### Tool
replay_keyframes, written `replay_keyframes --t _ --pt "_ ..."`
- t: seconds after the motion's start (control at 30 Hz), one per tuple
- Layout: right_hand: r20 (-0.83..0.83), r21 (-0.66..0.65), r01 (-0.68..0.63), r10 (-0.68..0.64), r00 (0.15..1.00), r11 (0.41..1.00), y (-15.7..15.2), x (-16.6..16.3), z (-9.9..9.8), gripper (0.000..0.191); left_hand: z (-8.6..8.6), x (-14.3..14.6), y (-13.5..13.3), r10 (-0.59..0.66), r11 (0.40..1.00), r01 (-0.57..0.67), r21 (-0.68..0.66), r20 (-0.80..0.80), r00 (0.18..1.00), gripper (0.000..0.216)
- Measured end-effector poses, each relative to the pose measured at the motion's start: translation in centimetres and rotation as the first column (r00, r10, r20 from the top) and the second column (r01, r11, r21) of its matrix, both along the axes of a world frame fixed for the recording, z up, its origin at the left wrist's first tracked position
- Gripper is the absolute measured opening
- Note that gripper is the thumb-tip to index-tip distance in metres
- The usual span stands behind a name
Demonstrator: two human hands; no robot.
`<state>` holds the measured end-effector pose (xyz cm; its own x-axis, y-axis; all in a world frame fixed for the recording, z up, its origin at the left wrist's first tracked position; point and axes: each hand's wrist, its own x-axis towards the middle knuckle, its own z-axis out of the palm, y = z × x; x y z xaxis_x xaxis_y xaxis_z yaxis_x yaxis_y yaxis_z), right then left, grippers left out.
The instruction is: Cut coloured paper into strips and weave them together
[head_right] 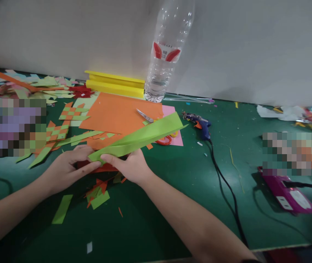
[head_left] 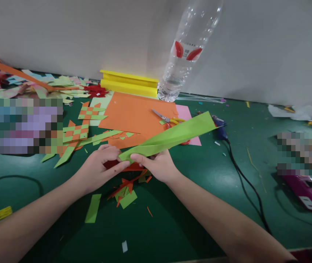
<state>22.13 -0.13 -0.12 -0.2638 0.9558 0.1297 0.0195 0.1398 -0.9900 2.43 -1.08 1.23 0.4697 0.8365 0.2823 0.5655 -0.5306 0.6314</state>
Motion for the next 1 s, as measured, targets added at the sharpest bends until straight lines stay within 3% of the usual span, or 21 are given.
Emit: replay_keyframes --t 0.23,0.5,1.0 --pt "0.041 -0.018 0.008 -0.007 0.999 1.0 0.08 0.14 0.03 0.019 0.12 0.06 0.08 0.007 1.0 -0.007 0.017 -0.011 1.0 0.042" --pt "-0.054 -0.01 -0.02 0.02 0.998 1.0 0.19 -0.07 -0.18 0.023 -0.17 0.25 0.11 0.048 0.998 -0.047 0.029 -0.03 0.998 0.041" --pt "0.038 0.018 -0.011 0.011 0.999 1.0 0.18 -0.01 -0.04 0.017 -0.18 0.24 0.28 0.036 0.999 -0.036 0.009 -0.043 0.998 0.039"
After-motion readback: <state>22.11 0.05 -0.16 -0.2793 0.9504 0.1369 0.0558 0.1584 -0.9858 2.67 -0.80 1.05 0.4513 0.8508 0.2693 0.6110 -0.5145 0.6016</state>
